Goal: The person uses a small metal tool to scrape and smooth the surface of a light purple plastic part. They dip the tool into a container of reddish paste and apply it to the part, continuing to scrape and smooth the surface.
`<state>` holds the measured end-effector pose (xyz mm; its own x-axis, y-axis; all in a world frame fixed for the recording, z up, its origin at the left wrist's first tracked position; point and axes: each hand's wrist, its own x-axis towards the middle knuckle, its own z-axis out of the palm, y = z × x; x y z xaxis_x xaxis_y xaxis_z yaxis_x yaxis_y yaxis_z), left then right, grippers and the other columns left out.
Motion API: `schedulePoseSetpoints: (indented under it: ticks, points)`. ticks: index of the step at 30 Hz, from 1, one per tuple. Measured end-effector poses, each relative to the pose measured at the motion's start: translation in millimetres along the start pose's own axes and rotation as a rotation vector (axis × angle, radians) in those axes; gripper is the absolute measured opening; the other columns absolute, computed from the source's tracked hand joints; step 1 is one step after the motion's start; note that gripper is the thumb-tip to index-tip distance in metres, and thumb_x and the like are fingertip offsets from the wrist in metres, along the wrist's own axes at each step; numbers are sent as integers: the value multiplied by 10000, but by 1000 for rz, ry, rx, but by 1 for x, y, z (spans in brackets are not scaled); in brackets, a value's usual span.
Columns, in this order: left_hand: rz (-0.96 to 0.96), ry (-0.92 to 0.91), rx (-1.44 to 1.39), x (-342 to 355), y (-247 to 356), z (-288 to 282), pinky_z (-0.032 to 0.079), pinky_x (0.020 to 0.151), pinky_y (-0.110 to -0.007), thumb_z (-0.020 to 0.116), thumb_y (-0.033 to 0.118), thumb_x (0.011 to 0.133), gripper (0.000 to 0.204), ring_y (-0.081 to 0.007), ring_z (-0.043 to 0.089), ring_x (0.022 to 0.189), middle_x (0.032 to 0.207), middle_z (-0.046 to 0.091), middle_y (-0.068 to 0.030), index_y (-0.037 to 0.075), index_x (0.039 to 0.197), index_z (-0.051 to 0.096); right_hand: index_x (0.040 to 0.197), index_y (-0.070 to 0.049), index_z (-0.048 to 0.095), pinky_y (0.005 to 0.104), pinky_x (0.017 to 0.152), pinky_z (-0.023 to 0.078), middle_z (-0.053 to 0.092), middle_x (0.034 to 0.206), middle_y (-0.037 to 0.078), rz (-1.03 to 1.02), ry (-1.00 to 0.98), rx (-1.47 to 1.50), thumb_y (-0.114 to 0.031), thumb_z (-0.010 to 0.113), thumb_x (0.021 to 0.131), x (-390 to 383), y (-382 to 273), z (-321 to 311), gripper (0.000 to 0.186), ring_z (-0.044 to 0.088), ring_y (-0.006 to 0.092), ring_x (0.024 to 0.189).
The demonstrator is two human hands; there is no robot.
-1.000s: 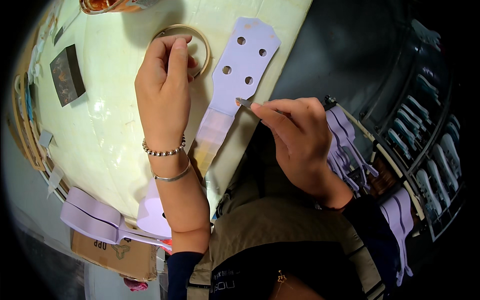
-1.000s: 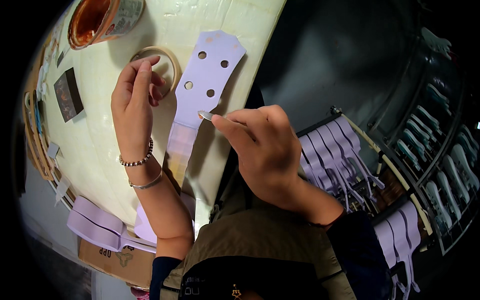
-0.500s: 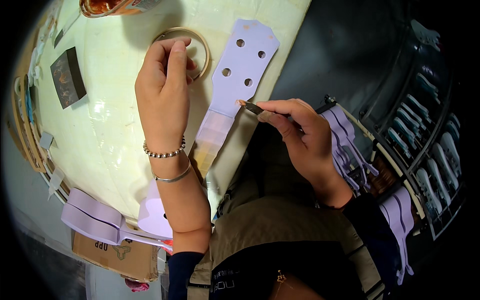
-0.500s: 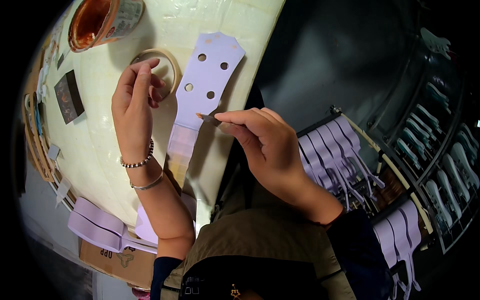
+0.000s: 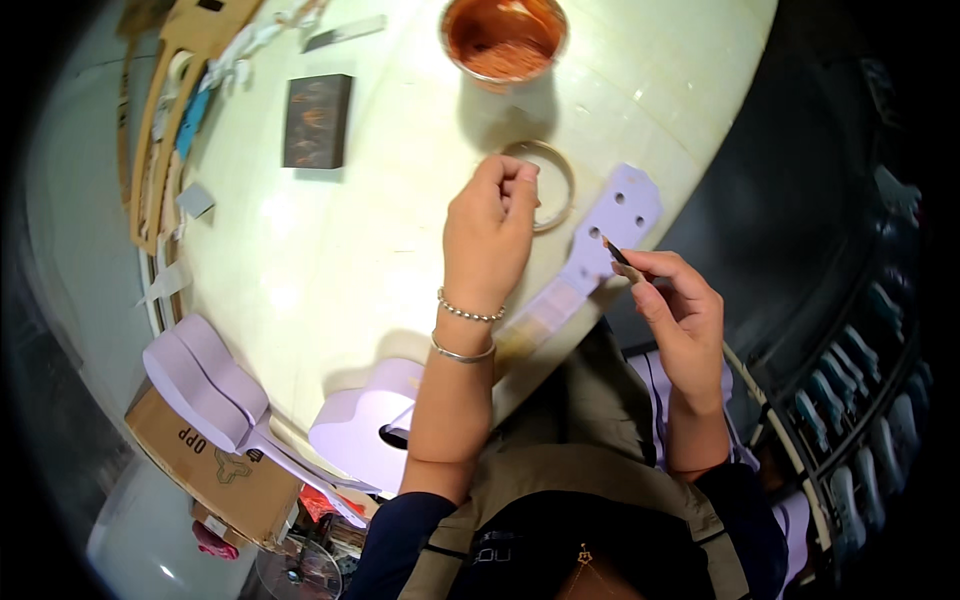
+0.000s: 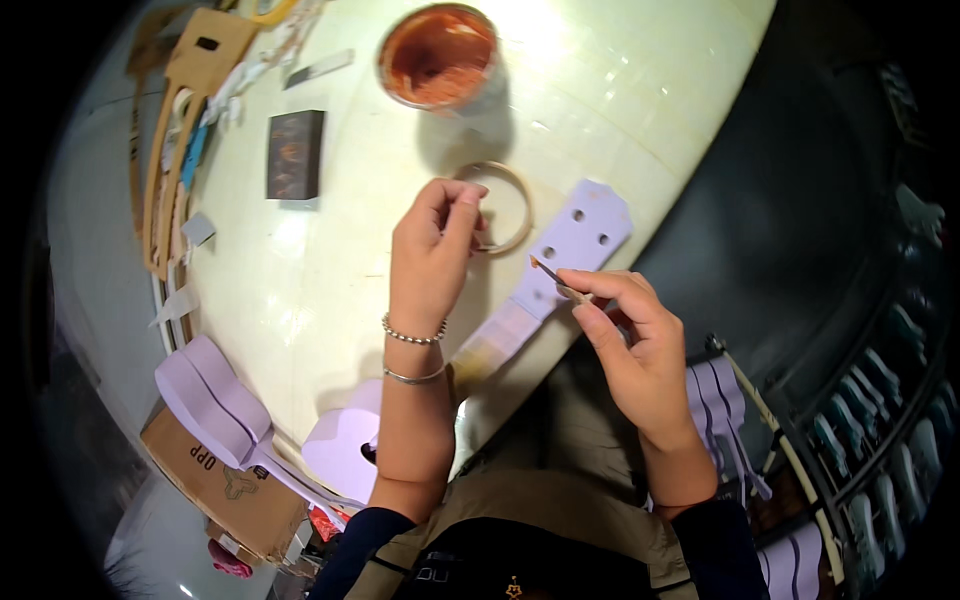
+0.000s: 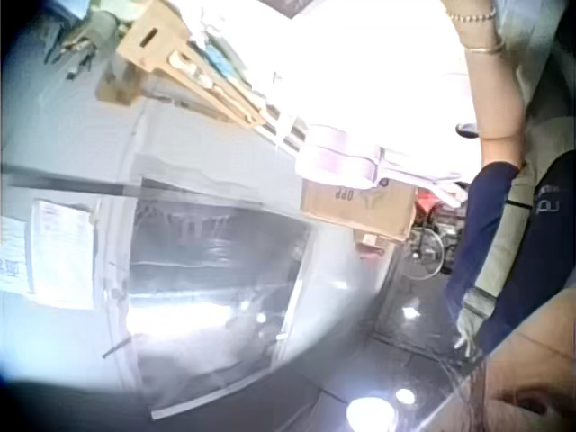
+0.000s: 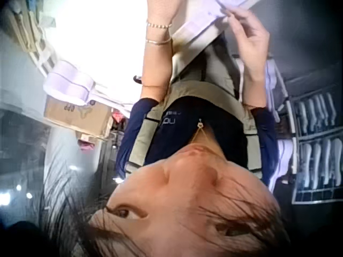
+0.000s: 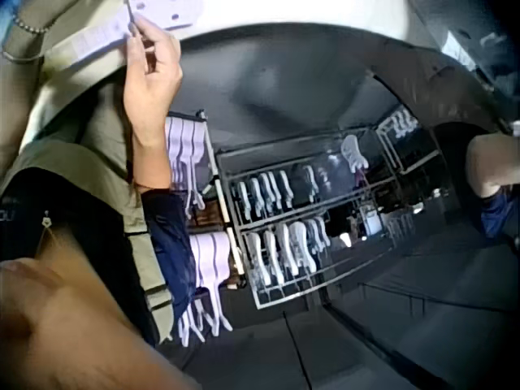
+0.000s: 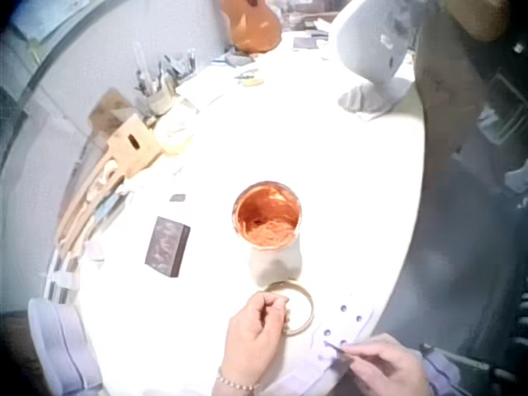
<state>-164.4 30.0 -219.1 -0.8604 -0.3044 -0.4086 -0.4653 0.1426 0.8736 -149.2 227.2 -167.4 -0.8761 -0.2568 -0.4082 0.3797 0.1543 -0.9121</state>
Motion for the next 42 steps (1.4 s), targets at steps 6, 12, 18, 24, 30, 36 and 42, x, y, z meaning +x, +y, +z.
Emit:
schedulePoseSetpoints:
  ticks: [6,12,18,24,30,36,42]
  points:
    - [189,446,363,7,-5,-61,459,815,-358,671,118,830,274,-239,573,863,897,604,-108,0,1063,586,1131,-18,665,202,698,420,656,1011,42,-29,-311,34,-54,570,914,44,-40,34,241,518,59,805]
    - [243,901,743,33,-34,-116,324,1060,-429,822,254,703,866,-375,342,1265,1340,405,-224,-1,1394,367,1144,-20,647,221,663,433,683,1019,53,77,-511,15,-138,566,939,91,-53,85,250,558,62,809]
    - [195,742,471,60,-65,-129,344,1040,-423,848,247,652,864,-346,420,1208,1272,480,-175,-16,1351,413,1029,-106,715,343,699,498,663,939,71,-555,-280,-587,-78,645,827,152,-16,164,215,597,228,819]
    - [227,789,463,60,-59,-122,361,1009,-421,814,231,657,753,-318,448,1147,1208,502,-143,-6,1286,474,970,-97,710,324,570,499,597,871,34,-1080,-95,-937,-85,650,754,179,6,189,225,573,211,764]
    - [234,807,488,61,-60,-122,366,1000,-426,809,235,660,756,-329,449,1129,1204,495,-151,-8,1289,467,959,-58,692,298,525,491,568,863,60,-1103,-129,-1159,-74,643,727,169,-1,189,238,572,211,720]
    - [197,814,516,61,-59,-123,368,1026,-409,843,285,655,802,-320,455,1175,1239,511,-154,-18,1302,478,974,-73,677,344,577,508,586,870,65,-868,-290,-1098,-25,606,744,132,-47,150,245,604,238,778]
    - [296,837,654,51,-33,-108,296,1083,-454,873,326,630,1031,-369,340,1295,1370,414,-216,-16,1430,318,963,-76,664,359,619,510,684,822,85,-900,-66,-1008,-1,625,746,129,-115,60,233,654,276,736]
